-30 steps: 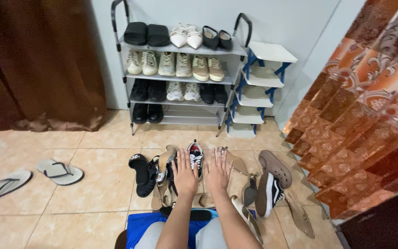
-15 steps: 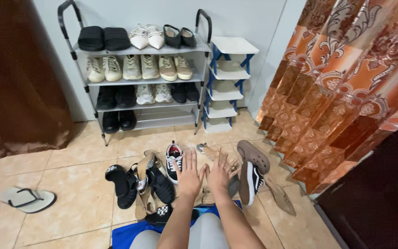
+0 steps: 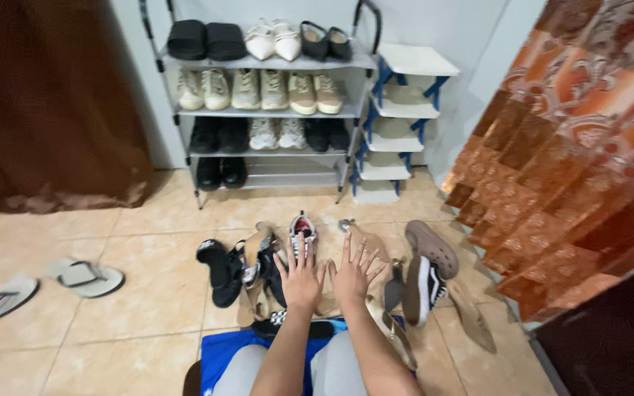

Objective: The person sits on the floor and organizes a variety of shoes, including sneakers, sandals, and heels, by picking them up, inspecting them, and placing them on a multi-tier shoe rack. The person handles each shoe individually, turning them over and arranging them neatly on the shelves.

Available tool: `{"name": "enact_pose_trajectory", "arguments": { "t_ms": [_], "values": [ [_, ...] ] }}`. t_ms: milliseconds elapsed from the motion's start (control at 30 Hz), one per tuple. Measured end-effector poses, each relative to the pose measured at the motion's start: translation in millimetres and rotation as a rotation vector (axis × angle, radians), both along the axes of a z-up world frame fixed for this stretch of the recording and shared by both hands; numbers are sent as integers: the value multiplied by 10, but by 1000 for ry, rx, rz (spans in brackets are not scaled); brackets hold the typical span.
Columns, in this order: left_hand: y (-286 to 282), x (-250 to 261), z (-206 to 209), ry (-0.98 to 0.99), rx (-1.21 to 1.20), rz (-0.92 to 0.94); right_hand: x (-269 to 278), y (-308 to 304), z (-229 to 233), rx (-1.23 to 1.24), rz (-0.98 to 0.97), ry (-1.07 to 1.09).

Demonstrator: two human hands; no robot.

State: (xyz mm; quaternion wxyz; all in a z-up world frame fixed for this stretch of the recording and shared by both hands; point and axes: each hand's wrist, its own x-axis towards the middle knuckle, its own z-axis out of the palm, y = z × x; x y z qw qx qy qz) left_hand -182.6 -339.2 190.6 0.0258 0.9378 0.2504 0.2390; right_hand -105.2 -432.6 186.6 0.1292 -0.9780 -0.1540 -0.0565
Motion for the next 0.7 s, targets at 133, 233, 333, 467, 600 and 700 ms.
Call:
{"name": "enact_pose_trajectory", "arguments": {
  "t_ms": [133, 233, 333, 467, 600, 700],
  "values": [
    [273, -190, -106, -22, -34, 82, -151, 293, -69, 45, 95, -37],
    [476, -386, -158, -84, -31, 161, -285, 509, -121, 10, 169, -49],
    [590, -511, -209, -114, -35, 281, -394, 651, -208, 12, 232, -54],
    [659, -586, -317, -72, -71, 415, -461, 761, -355, 39, 274, -57],
    [683, -569, -569, -77, -89, 442, -481, 768, -511, -11, 271, 31],
    [677, -526, -799, -54, -109, 428, -447, 754, -610, -40, 258, 106]
  ]
}}
